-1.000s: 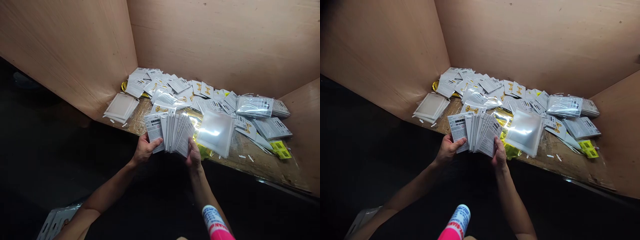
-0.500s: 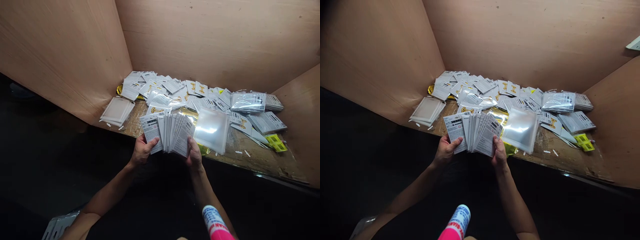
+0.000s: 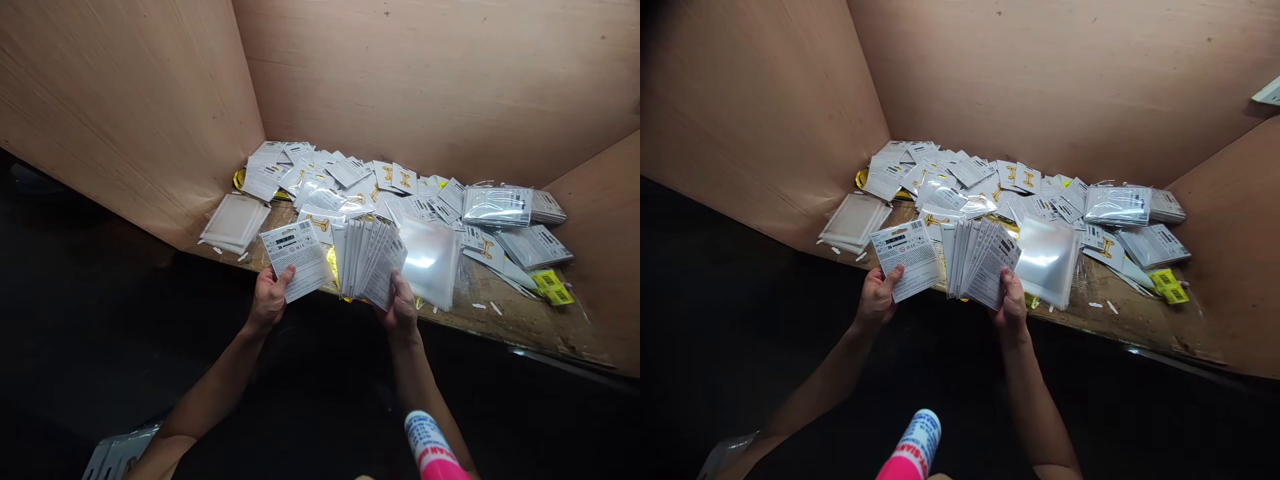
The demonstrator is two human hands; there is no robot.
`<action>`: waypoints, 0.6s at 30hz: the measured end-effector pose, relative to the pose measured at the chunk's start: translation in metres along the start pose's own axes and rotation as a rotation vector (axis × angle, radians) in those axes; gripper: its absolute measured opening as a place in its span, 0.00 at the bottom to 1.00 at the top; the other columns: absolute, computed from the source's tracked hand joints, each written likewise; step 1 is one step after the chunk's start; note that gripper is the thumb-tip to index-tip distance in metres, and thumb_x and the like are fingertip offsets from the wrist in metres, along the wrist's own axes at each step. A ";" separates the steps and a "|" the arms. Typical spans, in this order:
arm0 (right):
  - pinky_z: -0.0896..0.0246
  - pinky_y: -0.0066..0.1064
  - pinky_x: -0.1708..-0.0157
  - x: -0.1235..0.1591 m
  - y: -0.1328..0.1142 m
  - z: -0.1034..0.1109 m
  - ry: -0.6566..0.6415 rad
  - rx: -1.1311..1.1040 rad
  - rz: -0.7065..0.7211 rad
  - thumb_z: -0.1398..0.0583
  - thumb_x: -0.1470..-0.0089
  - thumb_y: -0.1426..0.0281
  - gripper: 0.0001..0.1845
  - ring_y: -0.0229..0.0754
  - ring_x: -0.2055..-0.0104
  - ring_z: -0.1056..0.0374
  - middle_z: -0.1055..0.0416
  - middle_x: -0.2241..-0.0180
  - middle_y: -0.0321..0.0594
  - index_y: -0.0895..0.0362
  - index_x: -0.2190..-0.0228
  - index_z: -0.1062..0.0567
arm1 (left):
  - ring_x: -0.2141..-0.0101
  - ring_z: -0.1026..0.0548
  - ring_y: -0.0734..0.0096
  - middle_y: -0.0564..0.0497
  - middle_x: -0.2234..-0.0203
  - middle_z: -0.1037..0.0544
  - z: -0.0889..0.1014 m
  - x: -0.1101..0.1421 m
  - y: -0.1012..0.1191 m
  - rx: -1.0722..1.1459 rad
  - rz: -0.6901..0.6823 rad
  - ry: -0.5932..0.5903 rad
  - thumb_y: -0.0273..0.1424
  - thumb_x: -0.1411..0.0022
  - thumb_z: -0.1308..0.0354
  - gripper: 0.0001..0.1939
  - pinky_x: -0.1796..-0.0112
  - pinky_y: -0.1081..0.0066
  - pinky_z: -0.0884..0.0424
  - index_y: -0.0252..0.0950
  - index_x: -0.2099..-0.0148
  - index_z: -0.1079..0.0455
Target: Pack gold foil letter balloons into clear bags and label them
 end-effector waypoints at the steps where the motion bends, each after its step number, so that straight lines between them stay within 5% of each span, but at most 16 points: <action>1: 0.22 0.53 0.39 0.000 0.001 -0.002 -0.003 -0.002 -0.005 0.28 0.41 0.58 0.20 0.55 0.40 0.22 0.16 0.49 0.43 0.54 0.51 0.20 | 0.45 0.16 0.41 0.38 0.51 0.13 0.002 -0.001 -0.002 0.000 0.001 -0.004 0.47 0.47 0.20 0.30 0.44 0.47 0.18 0.35 0.49 0.19; 12: 0.19 0.51 0.43 -0.004 0.013 -0.005 -0.008 0.020 -0.037 0.28 0.40 0.58 0.20 0.51 0.48 0.18 0.16 0.51 0.40 0.54 0.50 0.20 | 0.52 0.15 0.44 0.37 0.54 0.13 0.015 -0.037 -0.021 -0.225 0.011 -0.046 0.51 0.54 0.17 0.35 0.45 0.49 0.20 0.31 0.52 0.17; 18: 0.21 0.51 0.42 -0.001 0.006 -0.024 -0.065 0.096 0.065 0.24 0.45 0.54 0.29 0.54 0.44 0.20 0.16 0.50 0.44 0.55 0.48 0.21 | 0.51 0.15 0.45 0.38 0.55 0.13 -0.026 -0.024 -0.030 -0.071 0.054 -0.253 0.57 0.45 0.24 0.36 0.48 0.52 0.19 0.33 0.47 0.21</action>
Point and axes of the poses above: each hand's wrist, its own x-axis away from the middle knuckle, its own z-axis out of the back of the hand, y = z × x, the point moved 9 cm from there along -x, towards the middle knuckle
